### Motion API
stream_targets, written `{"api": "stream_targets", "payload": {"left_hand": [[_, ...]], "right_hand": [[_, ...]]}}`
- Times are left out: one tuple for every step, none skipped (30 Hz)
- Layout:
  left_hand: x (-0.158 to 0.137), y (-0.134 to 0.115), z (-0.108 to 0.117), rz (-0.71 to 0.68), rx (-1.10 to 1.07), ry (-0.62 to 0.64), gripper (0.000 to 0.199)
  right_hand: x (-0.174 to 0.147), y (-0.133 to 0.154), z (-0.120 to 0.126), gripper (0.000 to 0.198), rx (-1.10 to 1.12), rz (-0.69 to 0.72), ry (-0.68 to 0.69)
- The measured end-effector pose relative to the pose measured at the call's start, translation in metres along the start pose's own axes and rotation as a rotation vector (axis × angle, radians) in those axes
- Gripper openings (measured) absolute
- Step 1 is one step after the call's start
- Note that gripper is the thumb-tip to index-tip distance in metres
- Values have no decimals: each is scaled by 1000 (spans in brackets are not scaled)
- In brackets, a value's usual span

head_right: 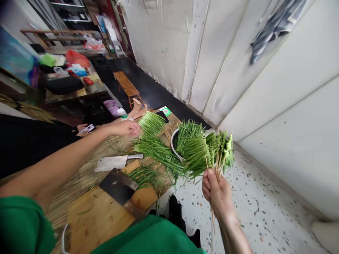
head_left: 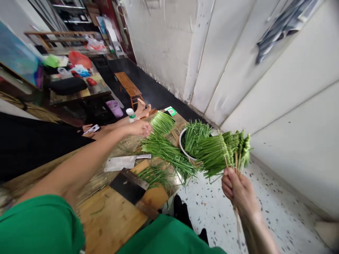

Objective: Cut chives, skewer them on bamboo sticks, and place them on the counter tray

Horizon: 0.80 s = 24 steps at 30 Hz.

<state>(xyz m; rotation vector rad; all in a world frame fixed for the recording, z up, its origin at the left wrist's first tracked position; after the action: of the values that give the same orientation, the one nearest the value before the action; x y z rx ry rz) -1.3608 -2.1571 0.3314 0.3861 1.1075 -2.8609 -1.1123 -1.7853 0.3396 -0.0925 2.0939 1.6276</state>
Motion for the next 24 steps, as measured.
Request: {"api": "stream_targets", "payload": {"left_hand": [[-19, -3, -8, 15, -94, 133, 6], [-37, -7, -16, 36, -196, 239, 8], [-55, -11, -22, 59, -296, 294, 9], [-70, -14, -26, 79, -394, 289, 10], [-85, -17, -30, 102, -486, 260, 11], [-99, -20, -35, 127, -571, 231, 13], [-112, -22, -41, 147, -653, 211, 14], [-126, -23, -48, 162, -728, 196, 16], [-139, -24, -56, 172, -794, 180, 16], [-152, -24, -64, 181, -850, 166, 16], [-165, -23, -72, 187, -897, 153, 17], [-177, -21, -81, 187, -934, 139, 18], [-189, -20, -89, 185, -962, 129, 19], [-200, -18, -98, 180, -982, 120, 20], [-210, -18, -106, 171, -998, 114, 22], [-219, -18, -114, 161, -1010, 114, 23], [-228, -18, -122, 152, -1019, 117, 24], [-235, -20, -128, 147, -1029, 121, 25], [-241, -22, -133, 146, -1041, 122, 25], [-246, -24, -137, 148, -1053, 119, 25], [-250, -26, -141, 157, -1064, 112, 25], [-253, -27, -143, 168, -1076, 101, 25], [-256, -28, -146, 177, -1086, 90, 25], [-257, -29, -148, 183, -1091, 85, 25]], "right_hand": [[-5, -3, -4, 38, 22, 32, -18], [-10, -6, -8, 39, 41, 64, -32], [-14, -10, -12, 39, 56, 95, -46], [-17, -14, -17, 39, 65, 123, -57], [-20, -17, -22, 39, 70, 152, -69], [-22, -21, -28, 38, 70, 182, -79], [-25, -25, -33, 38, 63, 211, -87], [-27, -30, -39, 38, 51, 239, -97], [-29, -35, -45, 37, 36, 262, -104], [-30, -40, -52, 36, 21, 278, -107], [-31, -47, -58, 36, 9, 287, -109], [-32, -53, -65, 36, -3, 289, -102], [-33, -61, -72, 36, -13, 289, -91], [-34, -68, -78, 37, -21, 288, -78], [-34, -75, -84, 37, -29, 286, -63], [-35, -81, -90, 38, -37, 283, -48], [-36, -88, -95, 39, -43, 280, -31], [-37, -93, -99, 39, -50, 277, -12], [-38, -98, -102, 40, -57, 274, 2], [-40, -102, -105, 41, -68, 272, 13], [-42, -106, -107, 41, -81, 272, 21], [-44, -108, -108, 42, -94, 270, 25], [-47, -111, -109, 42, -103, 265, 29], [-49, -112, -111, 41, -109, 257, 39]]}}
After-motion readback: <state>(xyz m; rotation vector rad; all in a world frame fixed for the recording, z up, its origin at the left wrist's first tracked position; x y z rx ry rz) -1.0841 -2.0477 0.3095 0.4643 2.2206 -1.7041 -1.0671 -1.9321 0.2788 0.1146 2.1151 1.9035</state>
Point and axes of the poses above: each hand's wrist, its own x-axis towards the middle knuckle, its own z-axis out of the back of the hand, y = z × x, the point moved 5 cm from there along x, towards the middle knuckle, and after that the axes turned 4 degrees about -y, right-handed, at the moved point
